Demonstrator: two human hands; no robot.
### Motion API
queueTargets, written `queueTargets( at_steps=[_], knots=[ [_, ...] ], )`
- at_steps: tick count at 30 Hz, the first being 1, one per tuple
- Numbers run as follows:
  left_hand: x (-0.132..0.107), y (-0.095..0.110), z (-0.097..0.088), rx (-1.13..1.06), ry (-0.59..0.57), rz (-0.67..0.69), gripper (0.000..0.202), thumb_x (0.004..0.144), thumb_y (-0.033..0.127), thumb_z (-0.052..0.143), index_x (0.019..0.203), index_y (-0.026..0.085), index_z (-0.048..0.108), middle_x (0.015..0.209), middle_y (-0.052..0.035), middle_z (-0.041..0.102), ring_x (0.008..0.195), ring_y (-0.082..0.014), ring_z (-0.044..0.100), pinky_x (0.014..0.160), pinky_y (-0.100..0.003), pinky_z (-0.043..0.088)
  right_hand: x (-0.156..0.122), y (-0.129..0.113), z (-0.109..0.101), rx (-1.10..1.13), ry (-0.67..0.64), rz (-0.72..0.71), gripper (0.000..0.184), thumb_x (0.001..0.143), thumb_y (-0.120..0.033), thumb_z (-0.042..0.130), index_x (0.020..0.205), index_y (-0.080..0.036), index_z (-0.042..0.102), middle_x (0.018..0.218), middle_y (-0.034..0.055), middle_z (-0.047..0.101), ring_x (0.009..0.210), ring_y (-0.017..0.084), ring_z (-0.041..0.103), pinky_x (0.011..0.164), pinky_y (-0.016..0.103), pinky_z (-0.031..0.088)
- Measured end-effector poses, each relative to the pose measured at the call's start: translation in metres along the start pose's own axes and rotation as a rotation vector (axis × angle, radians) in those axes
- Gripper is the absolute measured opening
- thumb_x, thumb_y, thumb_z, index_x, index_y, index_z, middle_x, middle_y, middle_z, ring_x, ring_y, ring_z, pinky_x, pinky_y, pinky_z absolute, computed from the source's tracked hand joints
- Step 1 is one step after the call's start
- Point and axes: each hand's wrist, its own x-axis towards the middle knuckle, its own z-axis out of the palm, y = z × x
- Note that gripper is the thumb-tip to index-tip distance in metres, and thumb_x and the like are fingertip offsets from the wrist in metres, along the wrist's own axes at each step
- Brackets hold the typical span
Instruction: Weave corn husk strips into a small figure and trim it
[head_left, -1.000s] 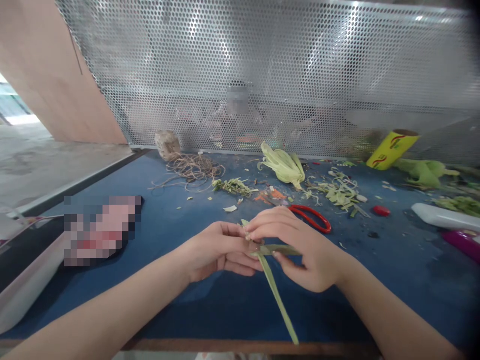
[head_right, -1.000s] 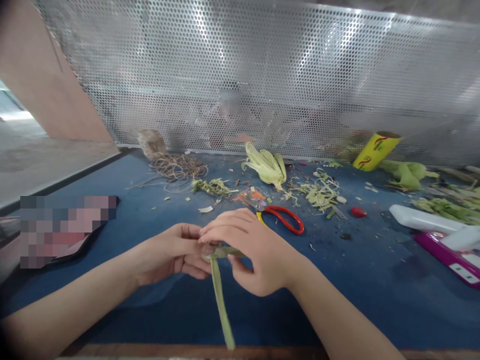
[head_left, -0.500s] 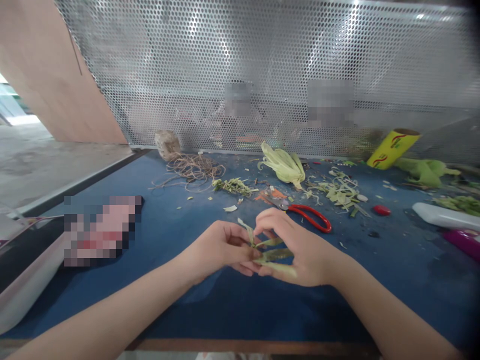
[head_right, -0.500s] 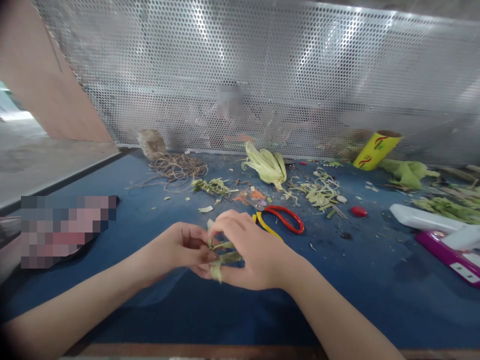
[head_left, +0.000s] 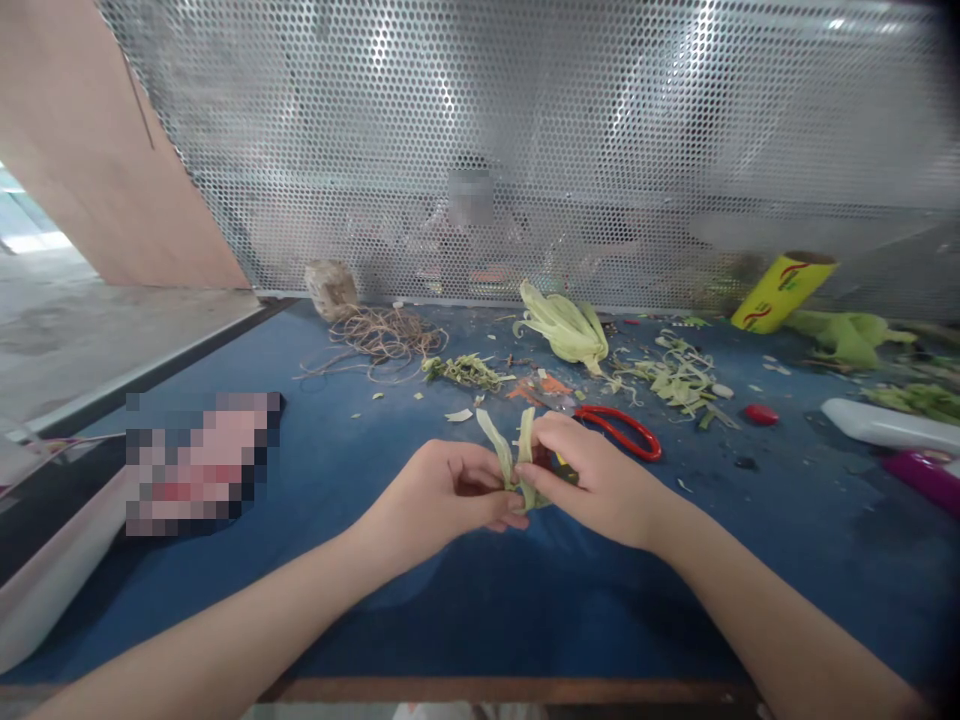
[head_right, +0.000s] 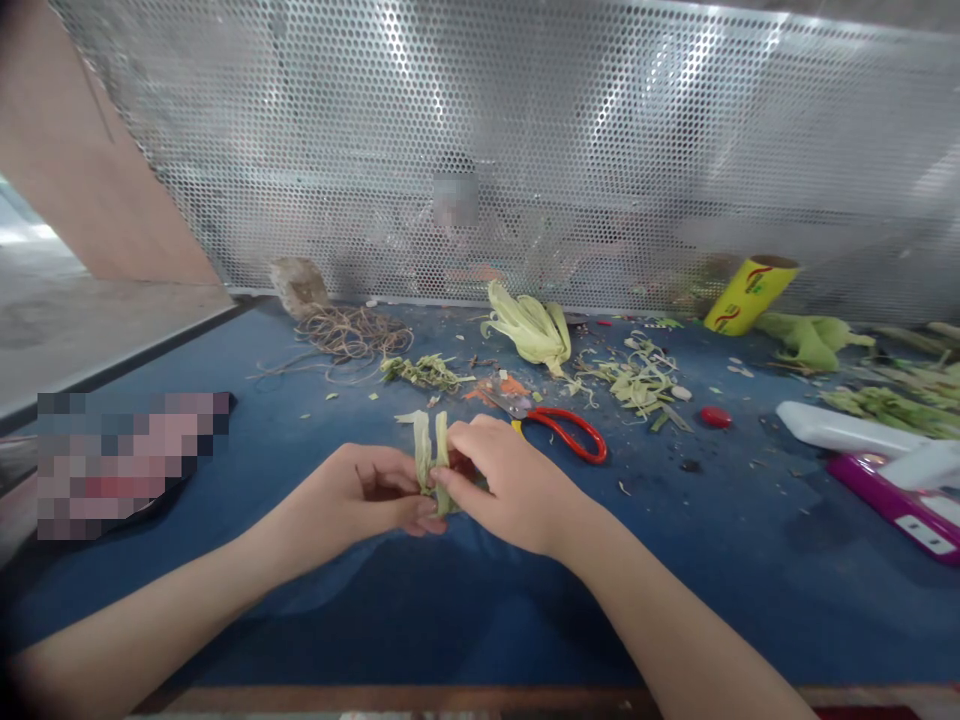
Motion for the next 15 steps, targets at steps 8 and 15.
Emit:
queueTargets(
  at_steps=[8,15],
  knots=[
    [0.002,-0.002,-0.001,-0.039,-0.010,-0.007,0.014,0.067,0.024,0.069,0.071,0.011,0.066,0.064,-0.0039,0.069,0.064,-0.0179,0.068,0.061,-0.026,0.054,0.000,-0.003,0.004,0.241,0.023,0.171,0.013,0.080,-0.024,0.052,0.077,-0.021,0.039,0.065,-0.0044,0.046,0.060,0.011,0.045,0.056,0.022,0.036],
    [0.002,0.001,-0.001,0.045,-0.001,-0.017,0.013,0.070,0.023,0.066,0.067,0.011,0.064,0.059,-0.0053,0.069,0.056,-0.0148,0.066,0.052,-0.021,0.051,-0.003,0.004,-0.015,0.626,-0.145,0.265,0.006,0.089,-0.025,0.038,0.094,-0.023,0.040,0.062,-0.0047,0.052,0.053,0.009,0.044,0.051,0.021,0.036]
  ],
)
